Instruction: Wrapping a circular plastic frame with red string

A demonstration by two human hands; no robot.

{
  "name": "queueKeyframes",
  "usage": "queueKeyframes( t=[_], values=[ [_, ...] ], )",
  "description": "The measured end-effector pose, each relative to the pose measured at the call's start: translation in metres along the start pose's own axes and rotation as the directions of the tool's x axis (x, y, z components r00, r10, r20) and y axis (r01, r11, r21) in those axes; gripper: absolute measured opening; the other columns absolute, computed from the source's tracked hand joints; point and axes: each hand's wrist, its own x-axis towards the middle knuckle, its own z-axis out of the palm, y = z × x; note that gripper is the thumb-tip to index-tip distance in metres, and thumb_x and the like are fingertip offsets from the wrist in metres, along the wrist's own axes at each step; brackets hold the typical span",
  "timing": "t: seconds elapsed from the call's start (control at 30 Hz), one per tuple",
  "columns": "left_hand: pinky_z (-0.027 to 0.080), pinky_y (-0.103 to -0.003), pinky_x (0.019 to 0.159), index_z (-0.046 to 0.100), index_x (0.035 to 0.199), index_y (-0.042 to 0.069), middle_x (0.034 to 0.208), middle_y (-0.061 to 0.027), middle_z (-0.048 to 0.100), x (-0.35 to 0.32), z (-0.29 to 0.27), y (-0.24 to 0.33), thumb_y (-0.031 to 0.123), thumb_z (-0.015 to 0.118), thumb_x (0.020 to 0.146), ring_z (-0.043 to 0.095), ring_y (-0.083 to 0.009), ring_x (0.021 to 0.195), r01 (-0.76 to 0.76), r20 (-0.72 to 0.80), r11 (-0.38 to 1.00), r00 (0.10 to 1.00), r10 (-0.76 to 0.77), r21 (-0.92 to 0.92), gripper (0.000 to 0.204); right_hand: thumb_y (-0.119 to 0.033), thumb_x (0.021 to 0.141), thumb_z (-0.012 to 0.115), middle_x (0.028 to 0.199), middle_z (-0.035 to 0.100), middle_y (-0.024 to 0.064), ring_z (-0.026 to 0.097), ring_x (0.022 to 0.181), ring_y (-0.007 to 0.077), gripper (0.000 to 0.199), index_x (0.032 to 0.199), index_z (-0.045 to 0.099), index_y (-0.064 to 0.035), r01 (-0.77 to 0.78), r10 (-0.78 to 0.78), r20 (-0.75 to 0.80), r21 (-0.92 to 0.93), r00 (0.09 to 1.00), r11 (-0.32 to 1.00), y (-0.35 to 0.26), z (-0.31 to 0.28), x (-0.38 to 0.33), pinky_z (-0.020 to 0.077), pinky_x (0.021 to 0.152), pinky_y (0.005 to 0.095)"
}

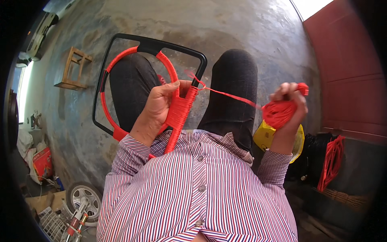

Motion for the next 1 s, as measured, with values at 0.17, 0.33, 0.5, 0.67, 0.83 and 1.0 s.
queueKeyframes(
  t=[0.17,0.33,0.5,0.67,0.83,1.0],
  values=[
    [0.058,-0.040,0.089,0.064,0.118,-0.009,0.108,-0.0217,0.069,-0.002,0.002,0.001,0.020,0.058,0.097,0.069,-0.0281,0.099,-0.009,0.061,0.999,0.998,0.007,0.032,0.036,-0.022,0.097,0.065,0.078,0.062,0.0019,0.053,0.057,0.0092,0.014,0.090,0.063,-0.0091,-0.236,0.188,-0.243,-0.182,0.951,0.955,0.010,0.011,0.013,0.0440,0.053,0.0246],
    [0.057,-0.039,0.091,0.061,0.122,-0.006,0.108,-0.0175,0.067,-0.012,0.005,-0.003,0.016,0.058,0.097,0.067,-0.0259,0.098,-0.113,0.065,0.992,0.992,0.109,0.063,0.033,-0.028,0.096,0.068,0.070,0.058,-0.0005,0.055,0.057,0.0088,0.028,0.101,0.069,-0.0004,-0.390,0.449,0.010,-0.480,0.893,0.786,0.098,0.076,-0.001,0.0439,0.053,0.0231],
    [0.051,-0.035,0.094,0.053,0.126,-0.002,0.109,-0.0099,0.062,-0.017,0.007,-0.004,0.013,0.059,0.096,0.062,-0.0188,0.101,-0.424,-0.067,0.844,0.881,0.469,0.328,0.034,-0.016,0.089,0.076,0.070,0.061,0.0027,0.058,0.060,0.0110,0.019,0.087,0.066,-0.0009,-0.539,0.591,0.108,-0.305,0.799,0.785,0.121,0.077,0.005,0.0569,0.056,0.0332],
    [0.043,-0.034,0.104,0.052,0.127,-0.002,0.116,-0.0090,0.060,-0.049,0.060,-0.004,0.008,0.056,0.093,0.057,-0.0167,0.111,-0.657,0.273,0.478,0.713,0.646,0.583,0.035,-0.013,0.089,0.076,0.075,0.064,0.0032,0.061,0.062,0.0112,0.015,0.089,0.066,-0.0014,-0.485,0.533,0.145,-0.270,0.833,0.832,0.129,0.063,0.003,0.0558,0.060,0.0303],
    [0.045,-0.034,0.102,0.058,0.123,-0.004,0.116,-0.0119,0.063,-0.055,0.093,-0.009,0.016,0.059,0.095,0.060,-0.0181,0.111,-0.550,0.587,0.517,0.802,0.107,0.657,0.034,-0.011,0.089,0.074,0.079,0.065,0.0005,0.059,0.066,0.0085,0.011,0.088,0.066,-0.0041,-0.528,0.564,0.232,-0.201,0.793,0.825,0.134,0.053,0.000,0.0509,0.064,0.0252],
    [0.051,-0.030,0.086,0.061,0.119,-0.004,0.107,-0.0117,0.065,-0.039,0.093,-0.020,0.023,0.061,0.097,0.064,-0.0158,0.097,-0.457,0.649,0.633,0.755,-0.096,0.625,0.035,-0.024,0.093,0.072,0.069,0.053,-0.0046,0.050,0.061,0.0061,0.019,0.094,0.069,-0.0051,-0.504,0.583,0.165,-0.355,0.795,0.788,0.119,0.067,-0.003,0.0401,0.055,0.0262]
  ],
)
